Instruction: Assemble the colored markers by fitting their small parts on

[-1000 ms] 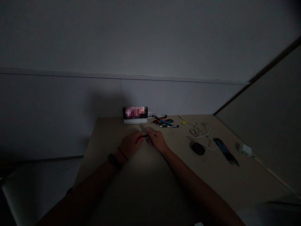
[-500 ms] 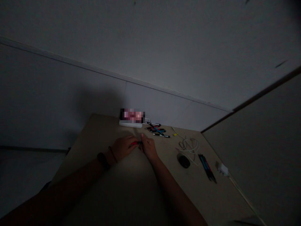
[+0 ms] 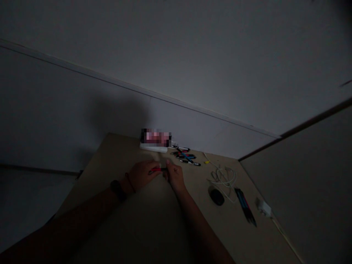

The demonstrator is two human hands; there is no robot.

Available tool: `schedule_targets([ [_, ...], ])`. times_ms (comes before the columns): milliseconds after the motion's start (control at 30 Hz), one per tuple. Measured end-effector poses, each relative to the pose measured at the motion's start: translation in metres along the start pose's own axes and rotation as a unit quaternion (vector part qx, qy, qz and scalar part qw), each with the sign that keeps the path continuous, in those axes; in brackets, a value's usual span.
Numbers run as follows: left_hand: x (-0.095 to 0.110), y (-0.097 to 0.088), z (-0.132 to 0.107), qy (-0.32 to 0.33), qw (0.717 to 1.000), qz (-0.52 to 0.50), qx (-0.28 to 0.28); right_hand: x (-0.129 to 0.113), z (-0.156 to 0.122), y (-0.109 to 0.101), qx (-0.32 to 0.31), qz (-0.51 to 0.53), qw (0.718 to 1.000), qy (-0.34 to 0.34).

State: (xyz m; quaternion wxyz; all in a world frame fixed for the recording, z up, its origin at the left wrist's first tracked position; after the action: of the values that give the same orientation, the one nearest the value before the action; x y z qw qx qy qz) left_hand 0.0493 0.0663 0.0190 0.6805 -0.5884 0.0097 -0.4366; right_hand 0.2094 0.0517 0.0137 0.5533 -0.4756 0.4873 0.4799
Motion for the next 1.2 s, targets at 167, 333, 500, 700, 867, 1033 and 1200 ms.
schedule_targets([
  [167, 0.0, 0.0, 0.001, 0.0, 1.0, 0.006, -0.018, 0.002, 0.0, 0.001, -0.005, -0.002, 1.0, -0.002],
  [333, 0.001, -0.002, 0.002, 0.0, 1.0, -0.003, -0.011, 0.002, 0.0, -0.001, 0.003, -0.005, 1.0, -0.004],
  [500, 0.002, -0.005, 0.003, -0.008, 1.0, -0.015, -0.011, 0.0, 0.0, 0.0, -0.004, -0.006, 1.0, -0.006],
  [700, -0.005, -0.001, 0.004, -0.02, 1.0, -0.019, -0.011, -0.002, 0.001, 0.002, -0.007, -0.015, 1.0, -0.011],
  [867, -0.013, 0.001, 0.005, -0.025, 0.998, -0.058, 0.025, 0.001, 0.004, 0.001, -0.006, -0.005, 1.0, -0.017],
  [1033, -0.016, 0.0, 0.005, -0.058, 0.996, -0.07, 0.016, 0.005, 0.006, 0.001, -0.012, -0.007, 0.999, -0.034],
  [1200, -0.017, -0.002, 0.006, -0.067, 0.995, -0.068, 0.021, 0.005, 0.007, 0.002, -0.014, 0.003, 0.999, -0.051],
])
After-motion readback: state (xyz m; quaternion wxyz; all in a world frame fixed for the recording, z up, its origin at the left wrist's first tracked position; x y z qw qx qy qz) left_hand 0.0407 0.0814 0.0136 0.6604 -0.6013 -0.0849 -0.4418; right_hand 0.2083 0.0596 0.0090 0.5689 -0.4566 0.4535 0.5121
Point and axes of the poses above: each hand's wrist, its own z-axis towards the middle knuckle, its own y-axis out of the palm, x = y × z, the point moved 5 cm from there along z, towards the middle knuckle, and after that the axes turned 15 degrees about z, right-handed, at the moved point
